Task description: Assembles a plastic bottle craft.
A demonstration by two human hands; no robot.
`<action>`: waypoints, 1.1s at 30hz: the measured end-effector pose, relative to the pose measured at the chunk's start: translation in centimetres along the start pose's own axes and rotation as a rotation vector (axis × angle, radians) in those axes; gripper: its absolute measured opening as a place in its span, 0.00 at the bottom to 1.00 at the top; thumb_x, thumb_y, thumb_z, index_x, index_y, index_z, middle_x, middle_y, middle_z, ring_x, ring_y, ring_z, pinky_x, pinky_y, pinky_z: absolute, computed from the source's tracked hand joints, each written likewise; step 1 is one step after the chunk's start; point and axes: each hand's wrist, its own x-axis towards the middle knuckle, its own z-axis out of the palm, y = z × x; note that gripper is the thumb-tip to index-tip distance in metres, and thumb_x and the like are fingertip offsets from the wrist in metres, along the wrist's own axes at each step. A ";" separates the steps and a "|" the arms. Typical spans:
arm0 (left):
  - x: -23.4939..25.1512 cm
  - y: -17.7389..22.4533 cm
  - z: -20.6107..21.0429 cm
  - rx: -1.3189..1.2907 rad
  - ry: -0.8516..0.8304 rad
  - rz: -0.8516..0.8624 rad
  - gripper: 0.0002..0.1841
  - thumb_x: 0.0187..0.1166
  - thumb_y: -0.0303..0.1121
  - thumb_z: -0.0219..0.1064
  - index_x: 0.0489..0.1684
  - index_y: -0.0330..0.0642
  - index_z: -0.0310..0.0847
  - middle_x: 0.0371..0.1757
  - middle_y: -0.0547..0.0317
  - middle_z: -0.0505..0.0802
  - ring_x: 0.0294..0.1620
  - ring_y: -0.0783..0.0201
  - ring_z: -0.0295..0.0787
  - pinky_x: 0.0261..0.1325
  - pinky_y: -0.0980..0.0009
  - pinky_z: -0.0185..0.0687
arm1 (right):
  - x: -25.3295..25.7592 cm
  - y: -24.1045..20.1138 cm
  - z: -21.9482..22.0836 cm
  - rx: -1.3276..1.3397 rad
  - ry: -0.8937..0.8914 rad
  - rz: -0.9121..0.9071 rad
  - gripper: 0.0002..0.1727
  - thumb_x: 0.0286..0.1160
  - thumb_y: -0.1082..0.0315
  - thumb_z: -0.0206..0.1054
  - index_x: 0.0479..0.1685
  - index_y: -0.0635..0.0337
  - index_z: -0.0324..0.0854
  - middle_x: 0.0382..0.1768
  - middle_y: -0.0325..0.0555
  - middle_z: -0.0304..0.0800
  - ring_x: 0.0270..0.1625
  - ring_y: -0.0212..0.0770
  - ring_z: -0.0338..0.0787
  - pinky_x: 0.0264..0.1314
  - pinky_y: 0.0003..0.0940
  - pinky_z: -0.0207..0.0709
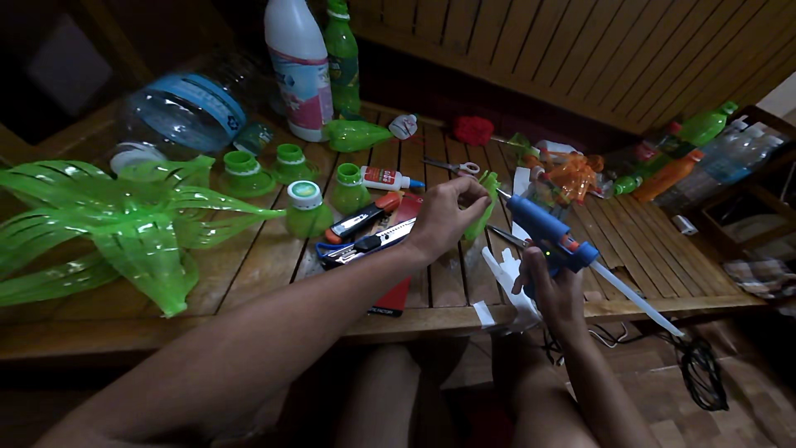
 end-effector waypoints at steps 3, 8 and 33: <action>0.0 0.1 0.0 -0.006 -0.003 -0.003 0.06 0.82 0.30 0.70 0.45 0.37 0.87 0.40 0.59 0.93 0.38 0.76 0.89 0.47 0.79 0.85 | 0.0 0.0 0.0 -0.002 0.005 -0.003 0.11 0.84 0.63 0.62 0.48 0.64 0.76 0.21 0.25 0.79 0.18 0.22 0.82 0.24 0.20 0.84; 0.0 0.1 0.1 -0.013 0.001 -0.004 0.05 0.81 0.30 0.71 0.45 0.37 0.87 0.40 0.59 0.93 0.38 0.76 0.89 0.48 0.78 0.86 | 0.0 0.0 0.0 0.017 0.008 0.006 0.10 0.84 0.63 0.62 0.48 0.63 0.76 0.21 0.24 0.78 0.18 0.22 0.82 0.24 0.20 0.84; -0.2 0.3 0.1 0.010 0.003 0.011 0.05 0.81 0.30 0.70 0.45 0.37 0.87 0.40 0.58 0.93 0.38 0.75 0.89 0.48 0.79 0.85 | -0.1 0.0 -0.3 0.035 -0.012 0.011 0.08 0.84 0.65 0.61 0.47 0.62 0.76 0.19 0.23 0.77 0.18 0.23 0.82 0.24 0.22 0.85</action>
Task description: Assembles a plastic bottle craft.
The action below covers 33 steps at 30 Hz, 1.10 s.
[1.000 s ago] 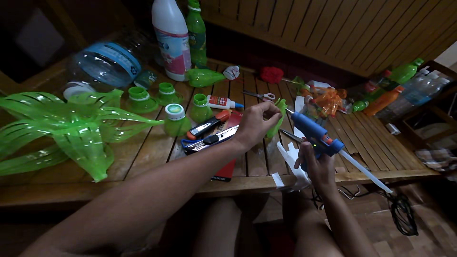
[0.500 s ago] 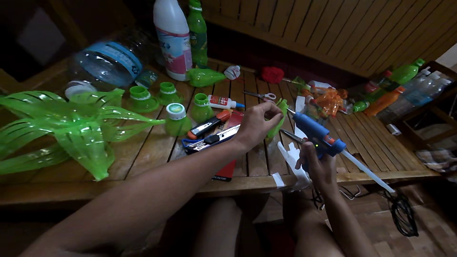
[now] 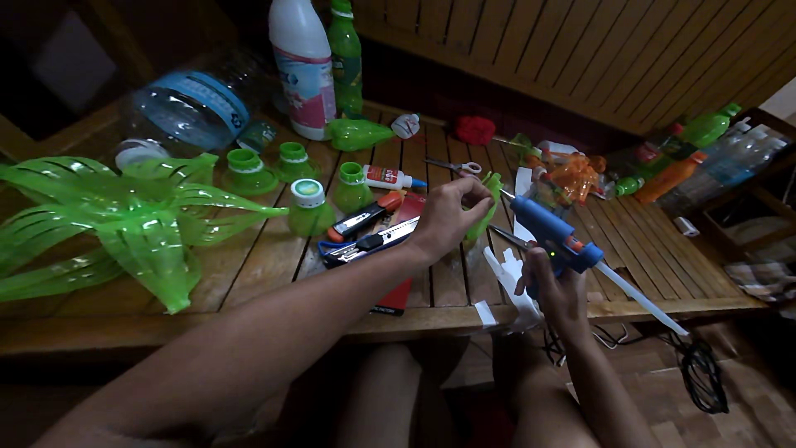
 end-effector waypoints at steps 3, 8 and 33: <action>0.0 0.1 -0.1 0.011 0.002 -0.005 0.06 0.81 0.30 0.70 0.45 0.37 0.88 0.40 0.58 0.93 0.39 0.75 0.89 0.48 0.78 0.84 | 0.0 -0.1 0.0 0.000 0.001 0.009 0.08 0.84 0.65 0.60 0.46 0.62 0.76 0.19 0.24 0.77 0.18 0.23 0.82 0.23 0.22 0.85; -0.1 0.0 0.0 0.002 0.003 0.006 0.06 0.81 0.29 0.70 0.45 0.36 0.88 0.40 0.57 0.93 0.39 0.75 0.89 0.48 0.79 0.85 | 0.0 0.0 0.0 0.006 -0.003 0.021 0.08 0.84 0.66 0.60 0.47 0.62 0.76 0.19 0.24 0.78 0.17 0.23 0.82 0.23 0.22 0.85; 0.0 -0.1 0.1 -0.002 -0.001 -0.001 0.05 0.81 0.30 0.70 0.44 0.37 0.87 0.40 0.57 0.93 0.38 0.75 0.90 0.47 0.78 0.85 | 0.0 0.0 -0.1 -0.008 -0.007 0.021 0.07 0.84 0.66 0.60 0.45 0.61 0.76 0.19 0.24 0.78 0.17 0.23 0.81 0.23 0.21 0.84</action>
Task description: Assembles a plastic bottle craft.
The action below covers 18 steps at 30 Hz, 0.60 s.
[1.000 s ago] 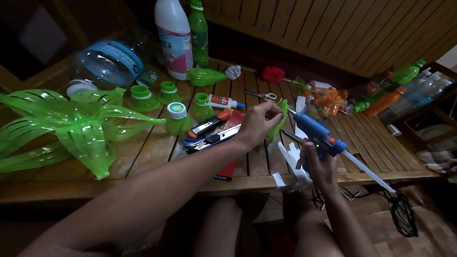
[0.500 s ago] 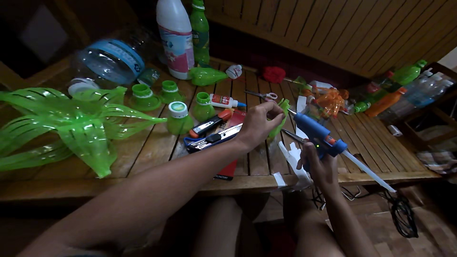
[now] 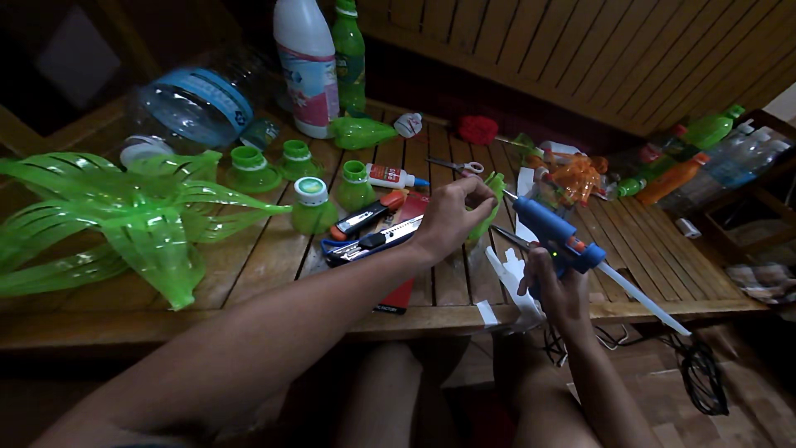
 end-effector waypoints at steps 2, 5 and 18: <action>0.0 0.0 0.0 -0.002 -0.001 0.003 0.05 0.81 0.30 0.70 0.44 0.37 0.87 0.40 0.57 0.93 0.39 0.75 0.90 0.48 0.79 0.85 | 0.0 0.1 0.0 0.008 -0.007 -0.005 0.07 0.84 0.65 0.61 0.46 0.61 0.76 0.20 0.24 0.78 0.18 0.23 0.82 0.24 0.22 0.85; 0.0 0.1 0.0 0.004 -0.003 0.002 0.06 0.81 0.30 0.70 0.44 0.37 0.87 0.41 0.57 0.93 0.39 0.75 0.90 0.48 0.78 0.86 | 0.0 0.1 0.0 0.001 -0.010 -0.011 0.08 0.83 0.64 0.62 0.46 0.61 0.76 0.20 0.23 0.78 0.18 0.23 0.82 0.24 0.22 0.85; 0.0 -0.4 0.2 0.032 -0.031 0.056 0.07 0.82 0.31 0.69 0.46 0.35 0.87 0.43 0.54 0.93 0.42 0.71 0.90 0.51 0.74 0.86 | 1.7 -1.4 -4.1 0.151 0.197 -0.010 0.18 0.85 0.46 0.62 0.46 0.52 0.75 0.25 0.29 0.87 0.17 0.28 0.83 0.20 0.26 0.85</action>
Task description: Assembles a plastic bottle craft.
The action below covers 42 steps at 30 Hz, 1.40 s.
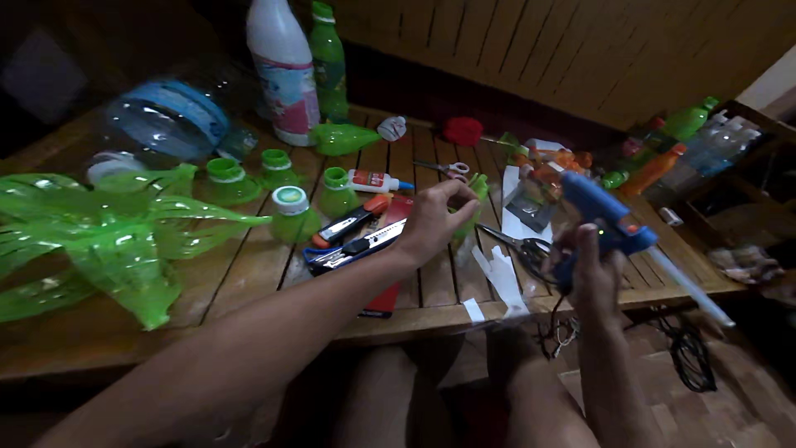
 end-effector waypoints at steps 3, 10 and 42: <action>0.0 -0.3 0.0 0.044 0.000 0.010 0.08 0.82 0.32 0.69 0.48 0.35 0.87 0.43 0.54 0.93 0.42 0.71 0.90 0.51 0.74 0.86 | 1.2 -1.8 -4.8 -0.045 0.183 0.198 0.19 0.94 0.50 0.49 0.53 0.54 0.76 0.38 0.34 0.90 0.22 0.27 0.85 0.23 0.23 0.84; -0.1 -0.8 -0.2 0.077 -0.009 0.018 0.09 0.82 0.33 0.69 0.50 0.36 0.87 0.45 0.55 0.92 0.42 0.72 0.89 0.50 0.72 0.86 | 2.2 3.2 -13.6 0.331 0.358 0.604 0.21 0.93 0.46 0.48 0.59 0.50 0.77 0.39 0.33 0.89 0.24 0.22 0.83 0.24 0.15 0.78; 0.8 -1.0 -1.0 0.019 -0.036 -0.013 0.10 0.82 0.31 0.69 0.50 0.33 0.85 0.43 0.55 0.92 0.42 0.74 0.88 0.50 0.75 0.85 | 3.1 1.2 5.2 -0.439 -0.273 -0.056 0.22 0.82 0.71 0.61 0.73 0.70 0.76 0.68 0.62 0.83 0.70 0.52 0.83 0.68 0.45 0.79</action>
